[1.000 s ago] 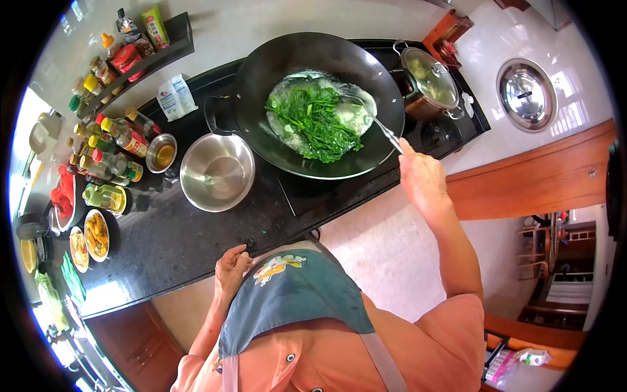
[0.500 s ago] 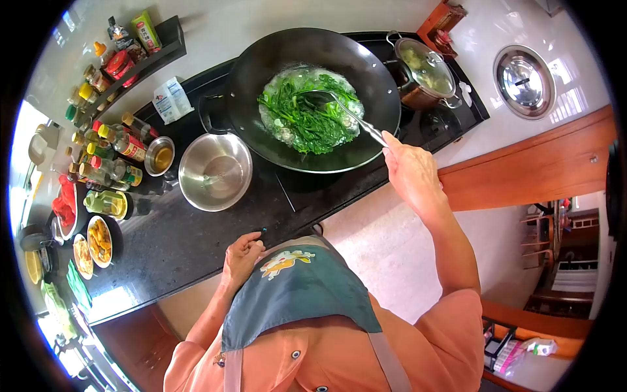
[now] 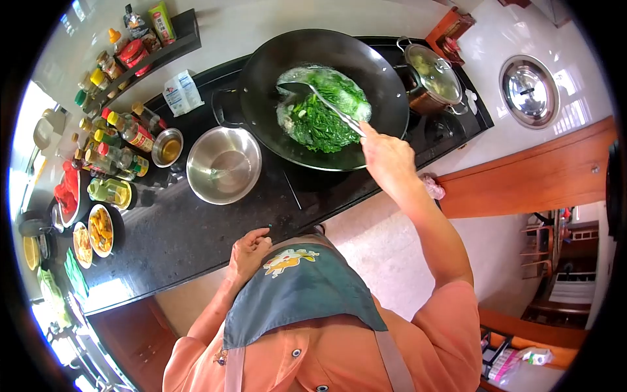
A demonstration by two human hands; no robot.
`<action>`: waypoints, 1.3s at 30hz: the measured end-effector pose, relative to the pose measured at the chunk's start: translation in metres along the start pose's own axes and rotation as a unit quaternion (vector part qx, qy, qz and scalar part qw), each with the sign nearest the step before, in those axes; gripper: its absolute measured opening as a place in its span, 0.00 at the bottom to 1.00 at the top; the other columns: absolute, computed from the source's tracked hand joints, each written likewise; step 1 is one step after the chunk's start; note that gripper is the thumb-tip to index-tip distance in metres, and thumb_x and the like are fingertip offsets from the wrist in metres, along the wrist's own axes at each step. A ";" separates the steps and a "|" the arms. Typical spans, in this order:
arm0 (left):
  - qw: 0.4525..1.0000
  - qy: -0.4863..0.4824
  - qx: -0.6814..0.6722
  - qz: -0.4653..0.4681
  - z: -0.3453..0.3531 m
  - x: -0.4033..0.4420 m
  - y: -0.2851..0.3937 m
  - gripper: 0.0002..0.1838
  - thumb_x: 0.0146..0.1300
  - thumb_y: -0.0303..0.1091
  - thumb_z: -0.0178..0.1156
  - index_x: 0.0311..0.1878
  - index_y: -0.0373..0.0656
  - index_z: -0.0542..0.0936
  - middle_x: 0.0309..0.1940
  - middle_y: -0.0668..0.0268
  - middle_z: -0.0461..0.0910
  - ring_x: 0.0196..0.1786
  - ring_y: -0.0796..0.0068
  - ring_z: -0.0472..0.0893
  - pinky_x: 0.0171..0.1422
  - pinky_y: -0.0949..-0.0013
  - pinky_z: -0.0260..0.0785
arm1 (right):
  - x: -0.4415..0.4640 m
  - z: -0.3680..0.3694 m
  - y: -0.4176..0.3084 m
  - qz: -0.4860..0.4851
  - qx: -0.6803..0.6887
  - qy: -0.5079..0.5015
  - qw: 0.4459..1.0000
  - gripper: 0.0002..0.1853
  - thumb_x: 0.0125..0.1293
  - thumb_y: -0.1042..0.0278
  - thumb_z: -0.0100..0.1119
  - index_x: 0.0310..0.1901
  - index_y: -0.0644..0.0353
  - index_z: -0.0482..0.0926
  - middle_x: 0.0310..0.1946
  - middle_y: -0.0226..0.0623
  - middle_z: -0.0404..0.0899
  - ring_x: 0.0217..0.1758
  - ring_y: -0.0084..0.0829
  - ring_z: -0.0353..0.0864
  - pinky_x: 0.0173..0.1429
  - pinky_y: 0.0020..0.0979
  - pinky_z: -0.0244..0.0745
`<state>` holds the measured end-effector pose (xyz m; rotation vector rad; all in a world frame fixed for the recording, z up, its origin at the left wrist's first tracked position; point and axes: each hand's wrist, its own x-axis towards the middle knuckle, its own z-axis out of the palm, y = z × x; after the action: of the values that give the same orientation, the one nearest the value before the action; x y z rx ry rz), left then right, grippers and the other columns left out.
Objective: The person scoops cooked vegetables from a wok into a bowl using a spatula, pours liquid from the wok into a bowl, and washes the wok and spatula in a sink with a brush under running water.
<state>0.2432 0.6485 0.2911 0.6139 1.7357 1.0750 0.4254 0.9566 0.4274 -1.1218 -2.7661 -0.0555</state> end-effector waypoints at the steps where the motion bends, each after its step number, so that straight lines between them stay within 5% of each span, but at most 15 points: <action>1: 1.000 0.009 -0.009 0.000 -0.003 -0.002 -0.003 0.22 0.67 0.35 0.61 0.60 0.34 0.79 0.36 0.64 0.86 0.41 0.79 0.85 0.50 0.74 0.76 | -0.005 -0.011 0.004 -0.002 -0.021 0.006 1.000 0.16 0.72 0.64 0.51 0.58 0.57 0.78 0.28 0.41 0.84 0.31 0.44 0.86 0.35 0.47 0.80; 3: 0.999 0.027 -0.027 -0.003 -0.010 -0.007 -0.011 0.21 0.67 0.35 0.61 0.60 0.34 0.79 0.37 0.63 0.86 0.41 0.78 0.85 0.50 0.74 0.76 | -0.022 -0.044 0.012 -0.024 0.071 0.049 0.996 0.16 0.69 0.64 0.56 0.57 0.55 0.79 0.29 0.42 0.83 0.30 0.44 0.84 0.36 0.44 0.78; 6: 0.998 0.054 -0.029 -0.023 -0.020 -0.011 -0.021 0.21 0.68 0.35 0.60 0.60 0.33 0.78 0.38 0.60 0.87 0.41 0.76 0.85 0.51 0.73 0.77 | -0.041 -0.090 0.011 -0.001 0.068 -0.033 0.997 0.17 0.69 0.64 0.58 0.58 0.55 0.79 0.29 0.44 0.83 0.31 0.46 0.83 0.36 0.46 0.77; 12: 0.999 0.019 -0.036 -0.032 -0.019 -0.008 -0.014 0.22 0.68 0.36 0.60 0.61 0.32 0.78 0.40 0.58 0.86 0.42 0.74 0.86 0.52 0.71 0.77 | -0.045 -0.053 0.014 -0.016 -0.004 -0.005 1.000 0.16 0.68 0.68 0.60 0.56 0.56 0.81 0.27 0.44 0.82 0.31 0.47 0.83 0.36 0.47 0.76; 18: 0.999 0.028 -0.032 -0.024 -0.018 0.004 -0.011 0.22 0.67 0.38 0.60 0.60 0.32 0.79 0.39 0.59 0.86 0.42 0.75 0.85 0.53 0.72 0.76 | -0.073 -0.134 0.012 0.015 0.055 -0.037 0.998 0.17 0.66 0.68 0.60 0.57 0.54 0.81 0.27 0.44 0.80 0.30 0.47 0.81 0.34 0.46 0.74; 27: 0.997 0.020 0.056 -0.057 -0.029 -0.024 -0.028 0.23 0.65 0.39 0.61 0.60 0.35 0.80 0.42 0.58 0.87 0.45 0.73 0.84 0.54 0.71 0.74 | -0.075 -0.117 0.016 0.020 0.019 -0.036 0.999 0.17 0.66 0.68 0.60 0.56 0.52 0.82 0.26 0.42 0.80 0.29 0.46 0.80 0.33 0.46 0.73; 29: 0.993 0.059 0.079 -0.063 -0.042 -0.052 -0.034 0.21 0.67 0.43 0.61 0.52 0.34 0.83 0.36 0.57 0.88 0.41 0.72 0.85 0.50 0.70 0.75 | -0.079 -0.128 0.020 0.035 0.016 -0.038 0.999 0.16 0.66 0.67 0.60 0.56 0.52 0.82 0.26 0.42 0.80 0.29 0.46 0.80 0.33 0.46 0.73; 31: 0.948 0.006 0.291 -0.130 -0.063 -0.080 -0.031 0.24 0.68 0.51 0.59 0.38 0.34 0.86 0.27 0.57 0.86 0.36 0.68 0.86 0.46 0.66 0.77 | -0.078 -0.116 0.022 0.033 -0.008 -0.036 0.999 0.16 0.67 0.66 0.60 0.56 0.52 0.82 0.26 0.41 0.80 0.29 0.45 0.81 0.33 0.46 0.73; 33: 0.828 -0.073 0.536 -0.146 -0.090 -0.092 -0.076 0.31 0.68 0.58 0.56 0.27 0.36 0.85 0.18 0.57 0.83 0.28 0.66 0.86 0.41 0.62 0.78 | -0.073 -0.098 0.027 0.039 -0.017 -0.034 0.999 0.16 0.67 0.67 0.60 0.56 0.51 0.82 0.27 0.42 0.80 0.29 0.45 0.81 0.34 0.44 0.73; 36: 0.871 -0.154 0.332 -0.327 -0.112 -0.085 -0.017 0.32 0.69 0.59 0.54 0.27 0.36 0.85 0.18 0.56 0.83 0.25 0.68 0.85 0.39 0.62 0.78 | -0.068 -0.089 0.036 0.065 0.007 -0.029 0.997 0.17 0.66 0.68 0.61 0.57 0.51 0.82 0.28 0.44 0.81 0.30 0.46 0.80 0.35 0.42 0.73; 39: 0.911 -0.090 0.339 -0.215 -0.117 -0.068 -0.011 0.31 0.72 0.57 0.53 0.33 0.34 0.85 0.20 0.58 0.83 0.22 0.71 0.83 0.36 0.70 0.77 | -0.073 -0.101 0.042 0.092 0.047 -0.010 0.995 0.17 0.67 0.67 0.61 0.57 0.51 0.82 0.29 0.46 0.81 0.30 0.47 0.80 0.36 0.43 0.73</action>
<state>0.1643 0.5449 0.3302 0.6750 1.9456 0.0813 0.5188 0.9271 0.5147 -1.3514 -2.6382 0.1062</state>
